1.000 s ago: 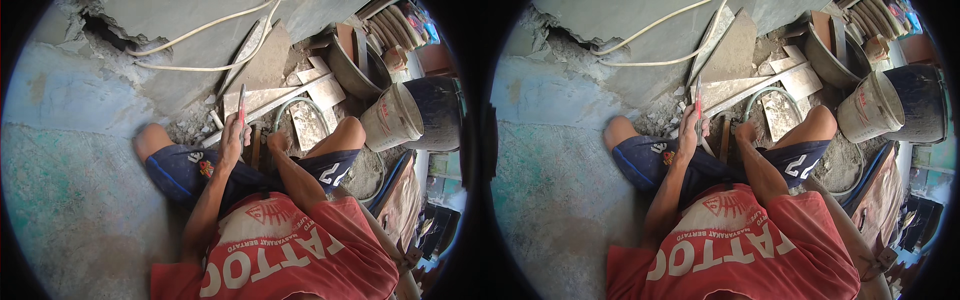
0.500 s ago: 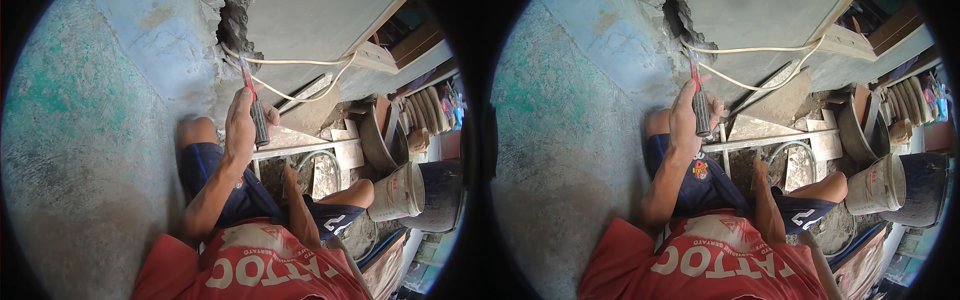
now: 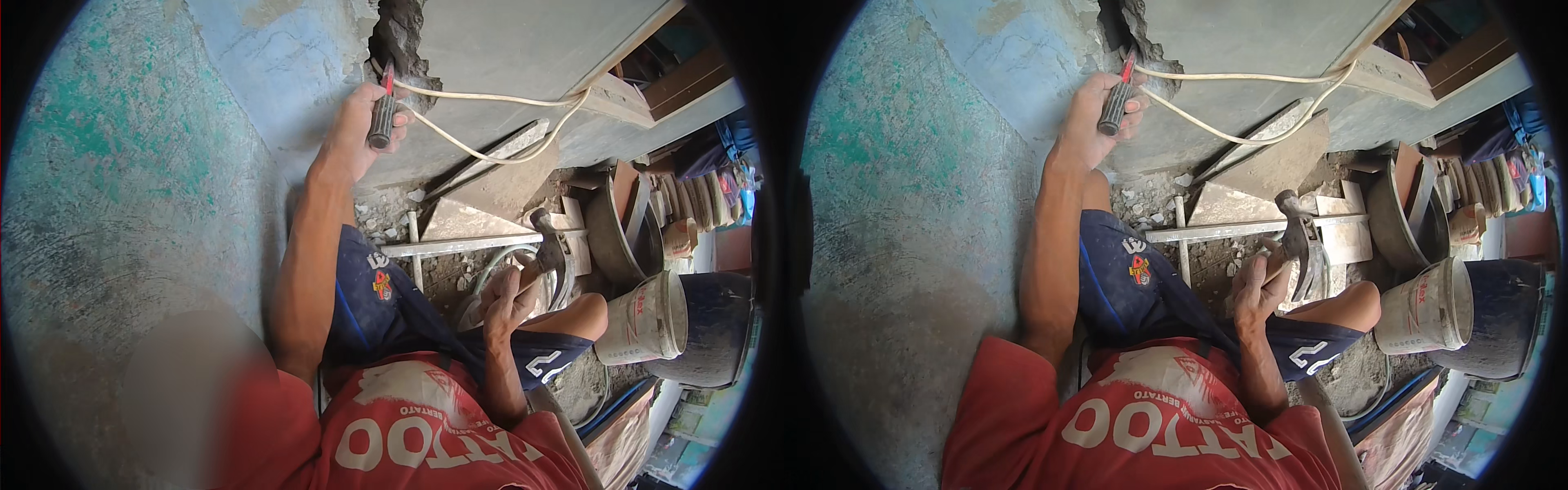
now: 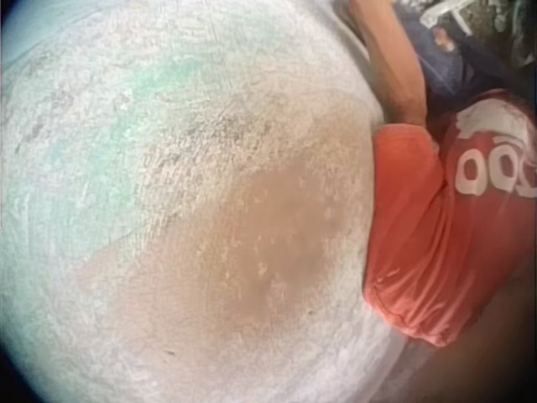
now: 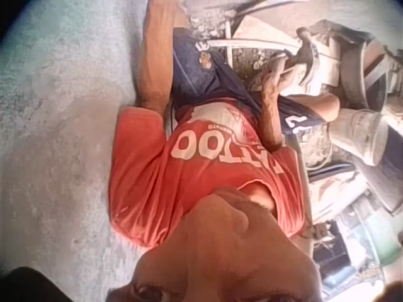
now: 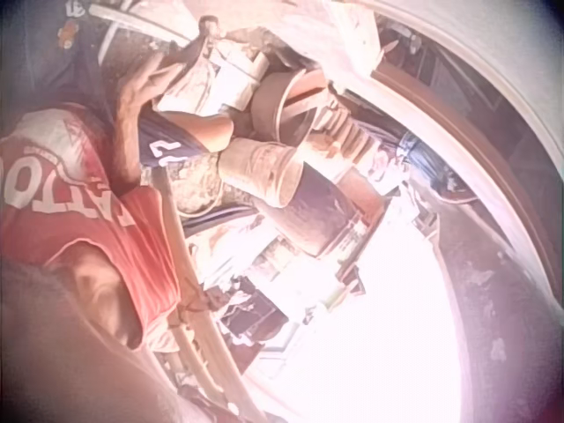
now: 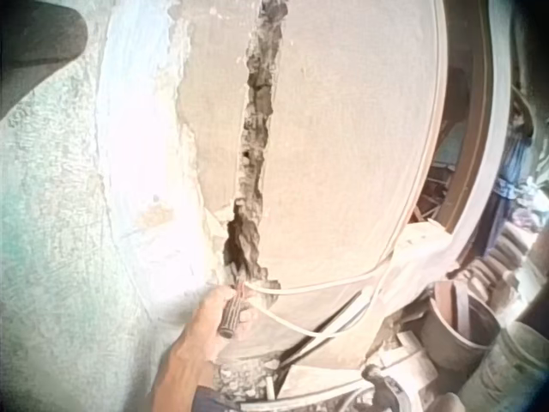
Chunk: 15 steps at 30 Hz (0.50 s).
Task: Installing or repairing electrical wiring in a wall channel using a hammer and a screwdriver.
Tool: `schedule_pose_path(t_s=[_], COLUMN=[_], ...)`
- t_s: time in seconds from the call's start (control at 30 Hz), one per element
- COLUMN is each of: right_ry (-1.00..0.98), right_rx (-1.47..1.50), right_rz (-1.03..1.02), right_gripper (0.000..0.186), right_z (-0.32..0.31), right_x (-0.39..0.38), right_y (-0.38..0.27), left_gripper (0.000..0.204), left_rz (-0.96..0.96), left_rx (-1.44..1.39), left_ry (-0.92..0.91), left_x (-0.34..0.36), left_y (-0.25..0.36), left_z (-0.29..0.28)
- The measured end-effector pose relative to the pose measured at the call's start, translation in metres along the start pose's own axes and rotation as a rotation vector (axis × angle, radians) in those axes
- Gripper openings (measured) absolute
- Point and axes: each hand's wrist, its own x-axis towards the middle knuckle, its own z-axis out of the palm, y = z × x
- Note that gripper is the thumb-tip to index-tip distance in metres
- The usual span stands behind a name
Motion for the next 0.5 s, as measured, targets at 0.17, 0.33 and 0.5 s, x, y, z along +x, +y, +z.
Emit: schedule_pose_path(t_s=[0.17,0.33,0.5], right_ry=[-0.525,-0.613,-0.655], right_rx=[-0.731,-0.497,-0.588], right_rz=[-0.760,-1.067,-1.076], right_gripper=[0.023,0.032,0.030], right_z=[0.011,0.080,0.095], right_x=[0.006,0.038,0.054], right_y=[-0.017,-0.027,-0.019], left_gripper=[0.033,0.025,0.021], left_rz=[0.084,0.132,0.106], left_rx=[-0.011,-0.326,-0.394], left_ry=[-0.060,-0.163,-0.129], left_x=[-0.002,0.016,0.015], left_y=[-0.008,-0.017,-0.020], left_z=[-0.006,-0.014,-0.005])
